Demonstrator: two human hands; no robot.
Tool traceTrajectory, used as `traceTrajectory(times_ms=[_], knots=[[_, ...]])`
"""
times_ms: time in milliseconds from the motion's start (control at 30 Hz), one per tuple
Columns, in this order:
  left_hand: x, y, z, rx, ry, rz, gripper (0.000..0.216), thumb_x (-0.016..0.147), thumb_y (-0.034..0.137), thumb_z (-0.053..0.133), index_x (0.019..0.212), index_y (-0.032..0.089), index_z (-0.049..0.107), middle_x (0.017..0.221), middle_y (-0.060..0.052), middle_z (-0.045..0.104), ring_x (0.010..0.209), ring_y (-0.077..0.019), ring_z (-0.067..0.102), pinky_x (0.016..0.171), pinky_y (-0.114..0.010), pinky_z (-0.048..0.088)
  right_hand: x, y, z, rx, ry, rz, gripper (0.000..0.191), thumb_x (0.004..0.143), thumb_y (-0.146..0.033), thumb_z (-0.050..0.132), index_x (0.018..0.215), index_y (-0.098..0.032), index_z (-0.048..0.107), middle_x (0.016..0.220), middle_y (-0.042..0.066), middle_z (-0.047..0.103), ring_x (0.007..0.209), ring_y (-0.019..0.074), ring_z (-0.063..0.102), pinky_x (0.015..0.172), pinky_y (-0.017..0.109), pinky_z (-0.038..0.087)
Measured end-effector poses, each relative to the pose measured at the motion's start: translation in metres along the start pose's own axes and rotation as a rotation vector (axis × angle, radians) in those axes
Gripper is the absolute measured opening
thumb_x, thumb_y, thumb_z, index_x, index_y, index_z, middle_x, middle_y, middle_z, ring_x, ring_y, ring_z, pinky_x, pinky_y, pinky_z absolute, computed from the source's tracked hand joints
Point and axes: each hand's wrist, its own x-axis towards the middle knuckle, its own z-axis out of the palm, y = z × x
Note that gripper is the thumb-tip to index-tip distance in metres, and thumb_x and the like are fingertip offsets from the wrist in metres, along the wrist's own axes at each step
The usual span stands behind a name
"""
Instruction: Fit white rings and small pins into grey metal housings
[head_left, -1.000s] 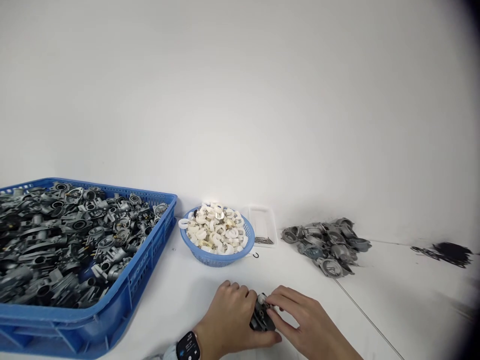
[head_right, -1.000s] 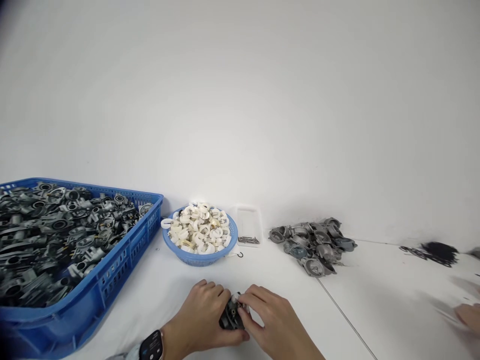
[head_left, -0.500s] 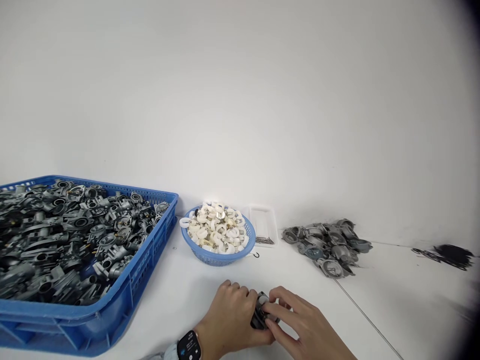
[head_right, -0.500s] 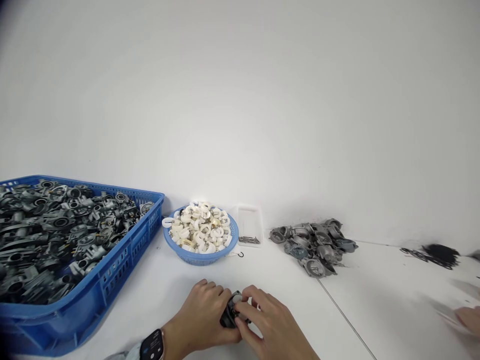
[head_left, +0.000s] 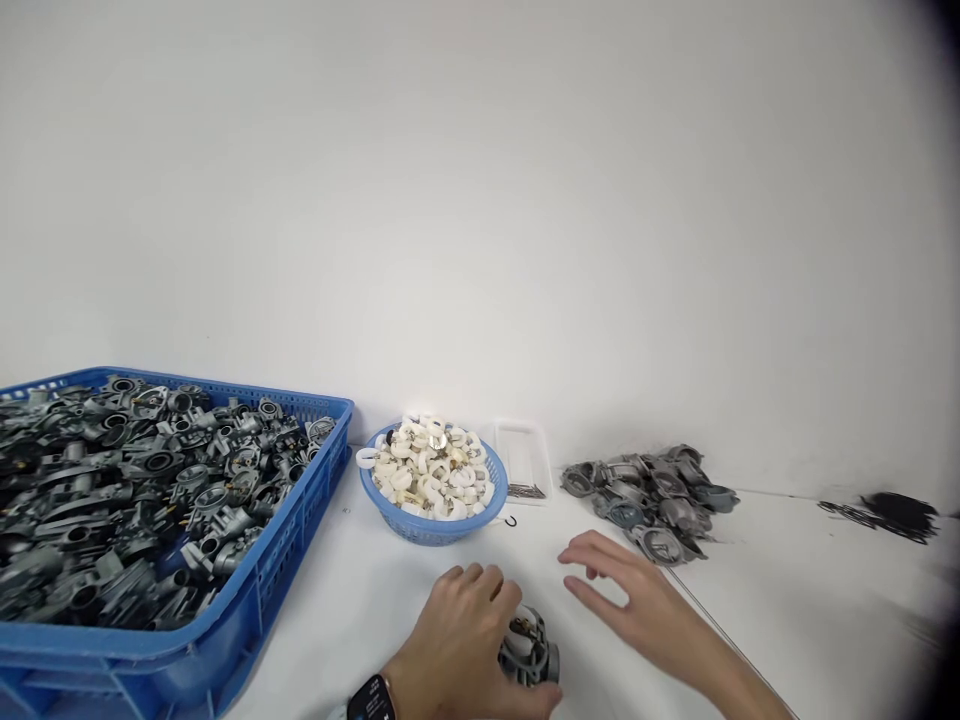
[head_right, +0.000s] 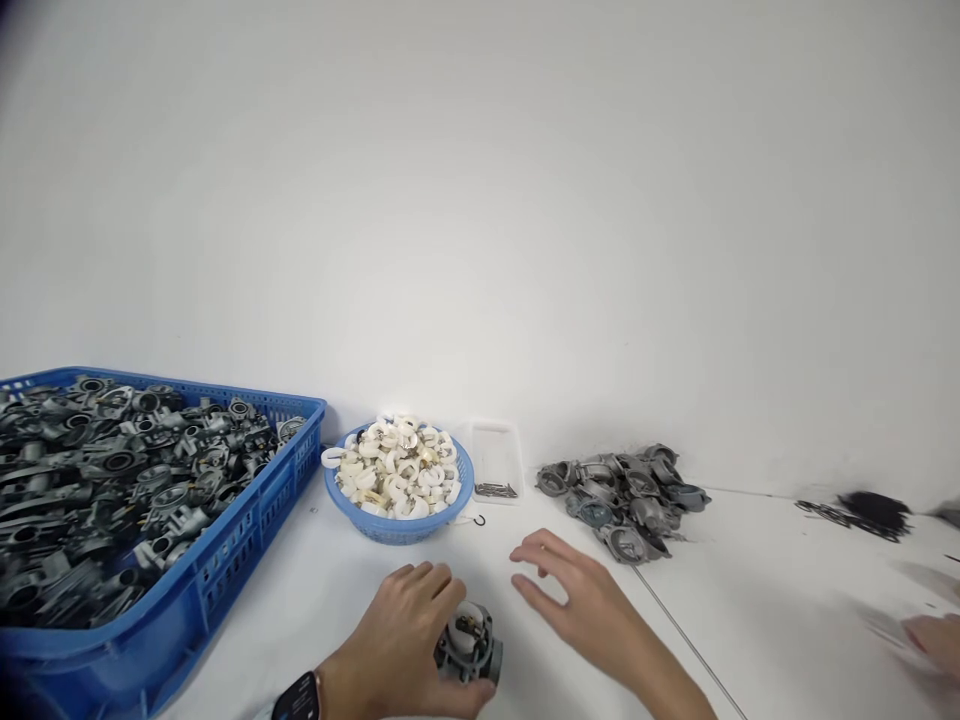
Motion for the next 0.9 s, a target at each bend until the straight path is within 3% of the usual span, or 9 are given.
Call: traceTrajectory(times_ms=[100, 233, 367, 567, 733, 900], knots=[[-0.001, -0.003, -0.001, -0.039, -0.064, 0.069, 0.075, 0.070, 0.076, 0.079, 0.122, 0.023, 0.064, 0.111, -0.007, 0.070, 0.099, -0.0294, 0.069, 0.086, -0.041, 0.058, 0.033, 0.023, -0.018, 0.019, -0.004, 0.030, 0.041, 0.107, -0.058, 0.050, 0.108, -0.026, 0.076, 0.110, 0.009, 0.072, 0.087, 0.0249, 0.068, 0.076, 0.037, 0.056], [-0.001, -0.005, 0.005, -0.012, -0.157, 0.091, 0.068, 0.084, 0.064, 0.076, 0.135, 0.024, 0.058, 0.111, -0.006, 0.072, 0.100, -0.0304, 0.070, 0.087, -0.042, 0.058, 0.085, 0.052, -0.024, -0.114, -0.090, 0.075, 0.038, 0.105, -0.050, 0.048, 0.109, -0.023, 0.076, 0.113, 0.010, 0.074, 0.092, 0.0264, 0.068, 0.082, 0.036, 0.053], [0.003, -0.008, 0.010, 0.008, -0.237, 0.065, 0.062, 0.085, 0.058, 0.077, 0.134, 0.025, 0.059, 0.108, -0.006, 0.074, 0.099, -0.0313, 0.072, 0.085, -0.040, 0.058, 0.130, 0.079, -0.003, -0.225, -0.232, 0.110, 0.021, 0.093, -0.028, 0.062, 0.105, -0.022, 0.078, 0.108, 0.008, 0.076, 0.099, 0.0266, 0.069, 0.085, 0.032, 0.050], [0.007, -0.018, 0.012, -0.023, -0.331, 0.115, 0.072, 0.082, 0.066, 0.075, 0.139, 0.027, 0.055, 0.117, -0.008, 0.073, 0.101, -0.0312, 0.073, 0.082, -0.037, 0.057, 0.165, 0.111, 0.033, -0.314, -0.246, 0.199, 0.027, 0.089, -0.006, 0.061, 0.108, -0.018, 0.077, 0.110, 0.010, 0.074, 0.103, 0.0253, 0.068, 0.081, 0.029, 0.046], [0.004, -0.018, 0.010, -0.062, -0.195, 0.087, 0.072, 0.081, 0.066, 0.077, 0.137, 0.027, 0.057, 0.111, -0.007, 0.074, 0.099, -0.0319, 0.072, 0.082, -0.040, 0.057, 0.172, 0.120, 0.049, -0.367, -0.275, 0.254, 0.012, 0.098, -0.017, 0.068, 0.109, -0.015, 0.073, 0.109, 0.008, 0.072, 0.097, 0.0230, 0.068, 0.084, 0.035, 0.052], [0.002, -0.008, 0.002, -0.031, -0.020, 0.130, 0.038, 0.085, 0.034, 0.074, 0.119, 0.025, 0.062, 0.095, -0.004, 0.073, 0.085, -0.0283, 0.072, 0.071, -0.039, 0.058, 0.176, 0.126, 0.052, -0.380, -0.310, 0.260, 0.017, 0.105, -0.032, 0.070, 0.107, -0.015, 0.071, 0.109, 0.006, 0.071, 0.098, 0.0219, 0.068, 0.090, 0.040, 0.057]])
